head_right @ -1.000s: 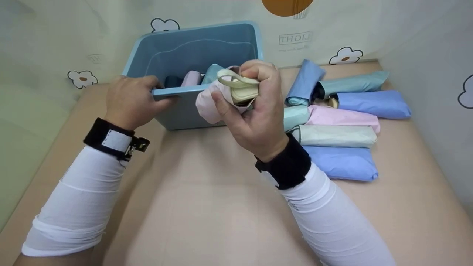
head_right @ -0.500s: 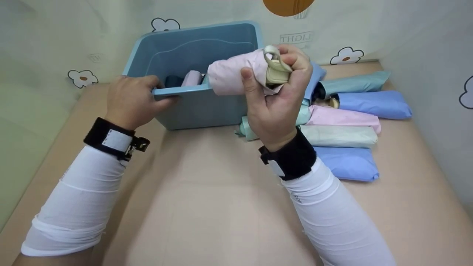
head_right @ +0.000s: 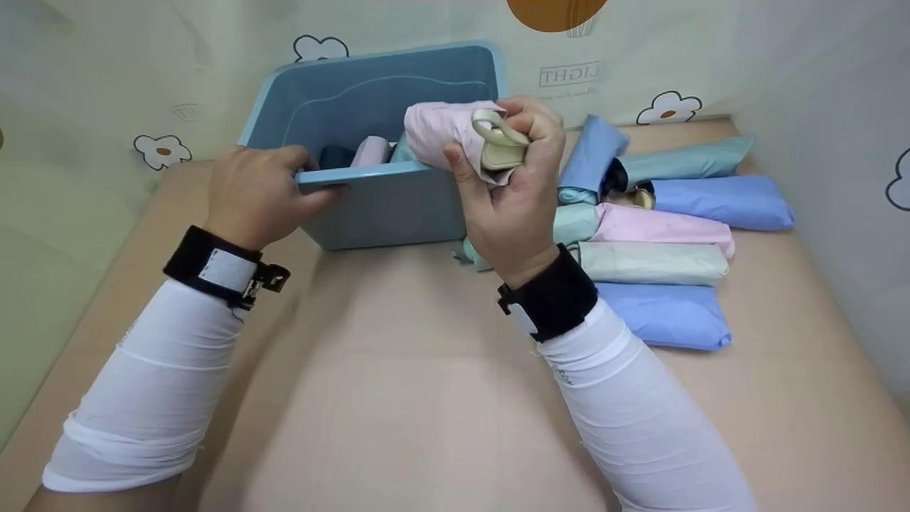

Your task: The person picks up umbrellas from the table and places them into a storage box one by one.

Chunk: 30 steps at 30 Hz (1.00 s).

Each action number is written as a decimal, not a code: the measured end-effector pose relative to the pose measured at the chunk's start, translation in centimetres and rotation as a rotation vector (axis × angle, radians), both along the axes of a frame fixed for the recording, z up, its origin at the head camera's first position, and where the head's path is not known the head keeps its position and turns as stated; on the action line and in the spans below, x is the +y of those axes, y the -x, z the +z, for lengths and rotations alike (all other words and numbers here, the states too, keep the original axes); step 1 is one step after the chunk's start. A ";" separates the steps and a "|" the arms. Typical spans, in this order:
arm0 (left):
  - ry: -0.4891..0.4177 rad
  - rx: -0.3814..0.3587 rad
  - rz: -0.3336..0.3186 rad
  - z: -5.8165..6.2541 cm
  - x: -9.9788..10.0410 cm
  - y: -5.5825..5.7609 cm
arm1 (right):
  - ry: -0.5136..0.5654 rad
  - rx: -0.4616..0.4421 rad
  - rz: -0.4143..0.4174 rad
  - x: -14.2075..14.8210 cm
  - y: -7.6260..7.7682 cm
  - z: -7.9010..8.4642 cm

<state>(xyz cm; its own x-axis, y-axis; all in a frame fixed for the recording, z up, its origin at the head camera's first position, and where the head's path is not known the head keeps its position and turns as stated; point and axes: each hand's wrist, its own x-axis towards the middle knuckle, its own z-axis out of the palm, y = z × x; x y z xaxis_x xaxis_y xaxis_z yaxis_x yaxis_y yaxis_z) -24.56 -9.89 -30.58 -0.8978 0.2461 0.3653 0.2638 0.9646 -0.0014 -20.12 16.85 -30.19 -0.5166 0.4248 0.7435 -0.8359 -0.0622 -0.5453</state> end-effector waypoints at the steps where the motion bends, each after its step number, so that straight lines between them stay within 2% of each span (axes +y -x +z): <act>1: 0.002 0.002 0.001 0.0 -0.1 0.0 | -0.009 -0.012 0.011 0.0 0.1 -0.2; 5: 0.010 0.002 0.005 0.0 -0.2 -0.1 | -0.066 -0.059 0.024 0.6 0.7 -0.9; 9: 0.020 -0.005 0.009 -0.1 -0.1 -0.1 | -0.188 -0.146 -0.012 1.4 1.4 -1.5; 15: 0.019 -0.024 0.017 0.0 0.4 -0.1 | -0.425 -0.279 -0.068 2.2 2.5 -1.8; 18: 0.015 -0.030 0.013 0.0 0.6 0.0 | -0.595 -0.317 -0.151 2.4 3.0 -1.6; 23: 0.028 -0.012 0.002 -0.1 0.8 0.0 | -0.845 -0.355 -0.281 2.5 4.3 -0.8; 26: 0.040 0.001 0.006 -0.1 0.7 0.0 | -0.922 -0.441 -0.274 2.2 5.3 0.3; 30: 0.051 -0.013 0.013 0.0 0.2 0.0 | -1.038 -0.628 -0.215 1.5 6.4 1.9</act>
